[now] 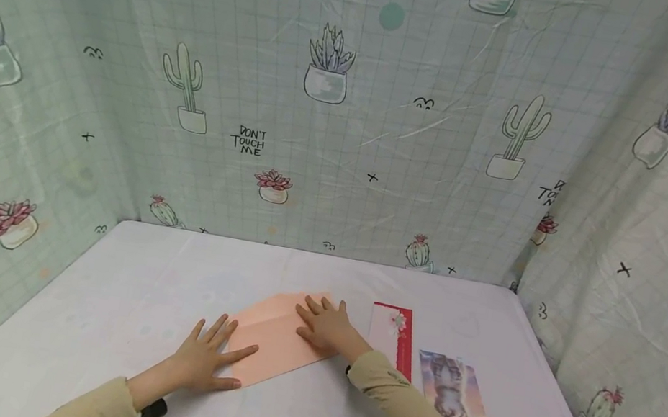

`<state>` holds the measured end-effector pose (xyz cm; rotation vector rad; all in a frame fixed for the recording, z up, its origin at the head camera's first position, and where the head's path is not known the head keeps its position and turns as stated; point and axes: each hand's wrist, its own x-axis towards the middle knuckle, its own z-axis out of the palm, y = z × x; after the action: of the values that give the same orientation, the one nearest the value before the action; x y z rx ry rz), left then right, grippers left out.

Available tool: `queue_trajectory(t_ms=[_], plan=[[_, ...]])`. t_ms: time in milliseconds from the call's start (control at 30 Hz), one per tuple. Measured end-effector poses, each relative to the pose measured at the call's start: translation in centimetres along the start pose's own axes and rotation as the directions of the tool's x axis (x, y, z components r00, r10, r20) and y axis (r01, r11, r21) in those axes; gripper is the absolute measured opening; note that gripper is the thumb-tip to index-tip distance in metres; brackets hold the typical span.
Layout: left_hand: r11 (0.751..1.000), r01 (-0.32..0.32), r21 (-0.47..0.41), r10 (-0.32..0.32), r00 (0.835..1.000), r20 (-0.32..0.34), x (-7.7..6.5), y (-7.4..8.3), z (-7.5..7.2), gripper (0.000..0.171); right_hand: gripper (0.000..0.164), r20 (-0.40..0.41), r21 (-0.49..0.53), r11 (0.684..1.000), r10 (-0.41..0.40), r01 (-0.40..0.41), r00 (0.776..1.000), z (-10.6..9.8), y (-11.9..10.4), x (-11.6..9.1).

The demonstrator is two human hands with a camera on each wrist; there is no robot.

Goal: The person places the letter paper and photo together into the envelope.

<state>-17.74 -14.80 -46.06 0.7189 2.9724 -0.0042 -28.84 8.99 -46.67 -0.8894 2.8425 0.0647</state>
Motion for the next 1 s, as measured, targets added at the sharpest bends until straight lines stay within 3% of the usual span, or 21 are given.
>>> queue_trajectory(t_ms=[300,767,1000], plan=[[1.000,-0.017,0.009,0.017,1.000,-0.014,0.2,-0.1,0.0,0.061,0.049,0.002,0.055,0.998,-0.007,0.007,1.000,-0.5,0.7,-1.7],[1.000,-0.024,0.006,0.024,1.000,-0.007,0.0,0.0,-0.1,0.062,0.054,-0.048,0.107,0.994,-0.004,0.009,0.999,0.5,3.9,-4.9],[1.000,-0.022,0.005,0.022,1.000,-0.006,0.0,0.1,-0.3,0.062,0.052,-0.154,0.067,0.997,-0.015,0.025,0.988,0.8,6.1,-6.6]])
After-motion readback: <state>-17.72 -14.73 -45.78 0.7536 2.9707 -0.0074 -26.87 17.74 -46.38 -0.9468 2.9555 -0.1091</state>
